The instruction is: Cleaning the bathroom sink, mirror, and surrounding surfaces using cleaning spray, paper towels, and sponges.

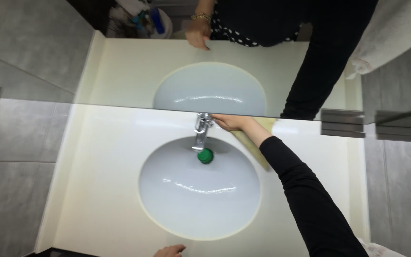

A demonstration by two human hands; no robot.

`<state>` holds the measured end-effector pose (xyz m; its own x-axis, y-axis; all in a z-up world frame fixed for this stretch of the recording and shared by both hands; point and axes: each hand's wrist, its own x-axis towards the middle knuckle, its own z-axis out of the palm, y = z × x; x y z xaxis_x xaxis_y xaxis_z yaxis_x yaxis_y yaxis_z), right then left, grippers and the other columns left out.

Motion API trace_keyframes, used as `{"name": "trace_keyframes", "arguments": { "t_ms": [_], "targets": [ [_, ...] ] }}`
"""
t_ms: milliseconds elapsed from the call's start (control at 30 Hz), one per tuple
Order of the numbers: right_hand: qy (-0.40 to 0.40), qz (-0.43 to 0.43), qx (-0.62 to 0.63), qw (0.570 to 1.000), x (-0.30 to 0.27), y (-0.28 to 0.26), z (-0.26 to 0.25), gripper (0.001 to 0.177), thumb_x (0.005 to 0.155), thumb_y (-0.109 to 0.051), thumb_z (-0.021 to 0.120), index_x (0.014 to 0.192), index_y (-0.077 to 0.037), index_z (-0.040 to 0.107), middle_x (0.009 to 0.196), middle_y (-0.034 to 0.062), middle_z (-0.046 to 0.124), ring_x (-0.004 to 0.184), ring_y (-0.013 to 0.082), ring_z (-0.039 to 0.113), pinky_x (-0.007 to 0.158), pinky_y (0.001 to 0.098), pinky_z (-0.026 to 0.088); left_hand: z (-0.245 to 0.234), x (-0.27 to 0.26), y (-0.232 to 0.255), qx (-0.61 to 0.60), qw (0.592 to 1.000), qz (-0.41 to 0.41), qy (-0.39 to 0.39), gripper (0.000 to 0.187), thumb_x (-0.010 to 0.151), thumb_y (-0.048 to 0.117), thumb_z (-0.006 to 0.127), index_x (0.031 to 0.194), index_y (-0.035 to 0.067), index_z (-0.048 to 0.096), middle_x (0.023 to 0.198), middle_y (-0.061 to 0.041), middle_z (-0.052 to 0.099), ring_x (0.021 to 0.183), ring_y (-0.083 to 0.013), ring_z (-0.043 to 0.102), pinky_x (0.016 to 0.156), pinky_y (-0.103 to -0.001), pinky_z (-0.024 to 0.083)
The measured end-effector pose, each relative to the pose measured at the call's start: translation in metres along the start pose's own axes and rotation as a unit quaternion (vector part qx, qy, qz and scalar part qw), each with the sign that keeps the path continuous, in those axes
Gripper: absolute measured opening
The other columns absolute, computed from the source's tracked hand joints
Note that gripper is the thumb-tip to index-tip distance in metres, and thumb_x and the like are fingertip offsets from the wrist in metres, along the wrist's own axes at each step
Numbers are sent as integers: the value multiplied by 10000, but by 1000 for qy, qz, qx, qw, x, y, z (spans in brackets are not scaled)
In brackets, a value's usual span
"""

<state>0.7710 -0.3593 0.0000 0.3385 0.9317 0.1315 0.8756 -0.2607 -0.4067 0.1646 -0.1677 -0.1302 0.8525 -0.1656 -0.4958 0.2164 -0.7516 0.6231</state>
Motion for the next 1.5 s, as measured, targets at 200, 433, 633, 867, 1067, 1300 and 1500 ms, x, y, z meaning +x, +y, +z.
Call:
{"name": "trace_keyframes", "arguments": {
  "t_ms": [200, 433, 633, 867, 1067, 1300, 1500],
  "targets": [
    [74, 142, 62, 985, -12, -22, -29, 376, 1002, -353, 529, 1315, -169, 626, 1297, 83, 657, 1216, 278, 608, 1047, 418, 482, -48, 2, 87, 114, 987, -72, 91, 437, 993, 456, 427, 1128, 191, 748, 961, -43, 798, 980, -216, 775, 908, -384, 561],
    [3, 204, -68, 977, -94, 29, -29, 568, 931, -431, 448, 1431, -198, 579, 1553, 81, 465, 1452, 316, 346, 1215, 477, 204, -94, 7, 146, 153, 949, 29, 276, 546, 1007, 473, 386, 903, 156, 818, 781, -57, 801, 754, -218, 776, 715, -367, 612],
    [111, 417, -175, 885, -294, 54, -48, 671, 999, -454, 431, 1615, -205, 338, 1661, 56, 348, 1537, 258, 301, 1261, 463, 144, -100, -49, 171, 136, 933, 9, 332, 596, 1019, 468, 319, 890, 152, 808, 745, -57, 764, 702, -234, 746, 679, -352, 589],
    [246, 492, -177, 816, -354, 6, 13, 698, 1028, -397, 457, 1628, -60, 339, 1657, 210, 334, 1520, 341, 327, 1248, 465, 171, -95, -78, 205, 138, 928, 53, 341, 590, 1058, 455, 318, 886, 152, 794, 764, -34, 764, 715, -244, 746, 665, -350, 572],
    [219, 534, -171, 798, -427, -125, 57, 695, 1015, -401, 447, 1629, -95, 333, 1658, 183, 354, 1527, 309, 326, 1260, 460, 177, -83, -99, 184, 136, 921, 113, 348, 601, 1037, 499, 337, 820, 155, 780, 719, -10, 757, 691, -217, 740, 623, -341, 549],
    [234, 656, -151, 701, -485, -275, 132, 672, 1061, -392, 389, 1647, -77, 298, 1688, 169, 287, 1546, 334, 264, 1245, 496, 166, -82, -196, 129, 128, 915, 124, 362, 626, 1073, 479, 325, 829, 129, 784, 759, -42, 761, 711, -238, 736, 646, -356, 554],
    [264, 563, -172, 764, -329, -371, 197, 702, 1042, -334, 440, 1621, 17, 256, 1686, 221, 253, 1561, 369, 220, 1263, 478, 152, -41, -295, 21, 145, 922, 21, 358, 667, 1074, 461, 278, 819, 138, 803, 754, -62, 763, 692, -251, 728, 638, -365, 561]
  ]
}}
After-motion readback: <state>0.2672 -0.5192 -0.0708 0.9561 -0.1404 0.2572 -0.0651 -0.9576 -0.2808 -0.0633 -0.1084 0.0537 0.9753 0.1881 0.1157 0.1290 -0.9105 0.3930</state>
